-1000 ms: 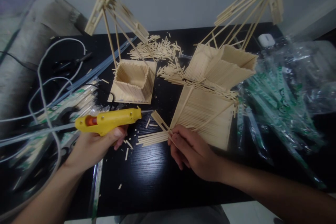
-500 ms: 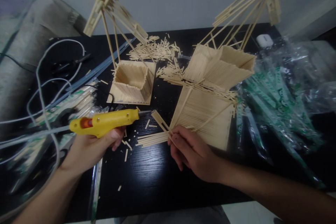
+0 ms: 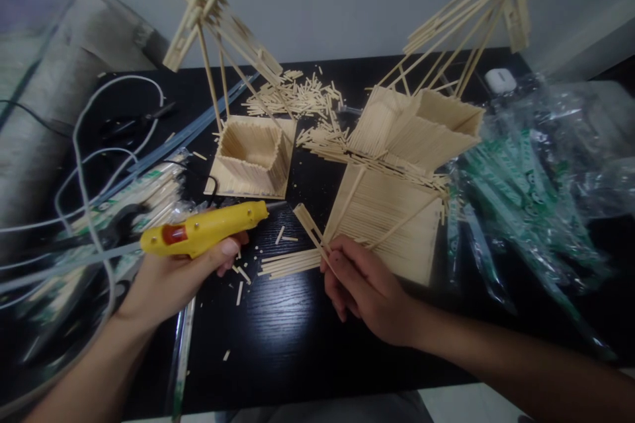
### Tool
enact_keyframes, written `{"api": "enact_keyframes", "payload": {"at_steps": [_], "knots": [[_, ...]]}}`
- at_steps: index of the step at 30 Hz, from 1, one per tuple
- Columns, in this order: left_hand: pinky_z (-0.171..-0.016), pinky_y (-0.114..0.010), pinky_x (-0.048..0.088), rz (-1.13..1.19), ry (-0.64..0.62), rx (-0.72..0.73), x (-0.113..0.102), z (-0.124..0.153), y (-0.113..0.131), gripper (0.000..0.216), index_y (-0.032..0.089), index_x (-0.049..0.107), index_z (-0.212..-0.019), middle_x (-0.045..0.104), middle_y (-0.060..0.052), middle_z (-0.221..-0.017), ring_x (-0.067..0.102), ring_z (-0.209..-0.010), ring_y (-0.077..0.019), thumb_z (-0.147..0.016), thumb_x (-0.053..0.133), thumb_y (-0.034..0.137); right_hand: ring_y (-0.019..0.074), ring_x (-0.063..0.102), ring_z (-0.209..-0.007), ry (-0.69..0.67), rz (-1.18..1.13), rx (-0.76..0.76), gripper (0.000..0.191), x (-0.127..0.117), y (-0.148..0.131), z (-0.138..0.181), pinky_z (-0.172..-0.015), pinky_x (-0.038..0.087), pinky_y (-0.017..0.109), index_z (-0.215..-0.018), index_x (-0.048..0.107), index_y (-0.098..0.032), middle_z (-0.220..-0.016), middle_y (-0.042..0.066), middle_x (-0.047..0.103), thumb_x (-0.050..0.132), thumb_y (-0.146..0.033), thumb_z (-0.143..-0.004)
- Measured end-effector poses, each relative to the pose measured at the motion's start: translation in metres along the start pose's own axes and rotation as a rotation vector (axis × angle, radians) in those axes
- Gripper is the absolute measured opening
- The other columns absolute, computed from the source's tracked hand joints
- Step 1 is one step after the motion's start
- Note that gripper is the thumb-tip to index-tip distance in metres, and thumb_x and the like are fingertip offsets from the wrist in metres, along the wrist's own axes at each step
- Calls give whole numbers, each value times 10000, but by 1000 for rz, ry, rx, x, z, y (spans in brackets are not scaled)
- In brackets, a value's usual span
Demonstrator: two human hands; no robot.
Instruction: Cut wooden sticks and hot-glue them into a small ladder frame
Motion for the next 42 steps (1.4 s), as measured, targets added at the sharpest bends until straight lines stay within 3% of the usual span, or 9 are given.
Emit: {"api": "enact_keyframes", "payload": {"at_steps": [3,6,13,18,28,36,42], "knots": [[-634,-280,571,-186,81,25,-6,-1,1,317,193,785,-977,774,-55,-854,696,-717,-185,-882,769,495,81,437,-448,-21,33,-3,405,1,-1,0,-425,315,194,-922,513,-207,-575,-69,515,436,-560,-1104],[-805,-309,556,-428,96,117,-3,-2,7,264,252,774,-1010,765,-41,-997,703,-902,-224,-872,776,477,76,408,-438,-52,68,-3,412,4,-4,0,-428,320,196,-923,531,-201,-572,-70,516,442,-562,-1101],[-880,-308,526,-562,48,340,9,0,18,158,285,725,-1054,708,-44,-1086,679,-963,-233,-915,734,359,71,406,-424,-68,74,13,359,6,-4,0,-429,342,192,-947,578,-189,-567,-71,526,472,-497,-1098],[-954,-325,509,-593,11,355,5,2,12,223,293,722,-1127,703,-54,-1173,670,-1083,-251,-912,689,246,76,468,-442,-86,38,37,355,6,2,0,-437,366,182,-966,598,-175,-578,-61,545,483,-486,-1091],[-882,-355,492,-751,-9,342,7,-5,13,241,275,742,-1101,719,-82,-1187,668,-1040,-289,-961,555,332,84,514,-414,-113,-23,111,383,7,11,-1,-403,402,173,-950,601,-169,-568,-56,574,514,-522,-1073],[-896,-419,436,-1001,35,510,10,-1,21,251,250,695,-1150,680,-82,-1203,625,-1080,-285,-1012,485,245,77,532,-393,-145,-91,171,394,11,12,-1,-341,311,142,-944,584,-168,-554,-53,597,540,-545,-1053],[-871,-439,366,-1044,65,590,12,3,31,209,254,699,-1119,653,-69,-1123,559,-953,-261,-1037,507,252,67,519,-360,-205,-162,221,384,18,19,2,-306,281,121,-968,549,-187,-561,-54,632,521,-558,-1059]]}}
Point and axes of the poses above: each hand's wrist, its own z-axis away from the middle knuckle, its own x-axis out of the palm, y = z × x, the point moved 8 cm from there along -z, towards the middle knuckle
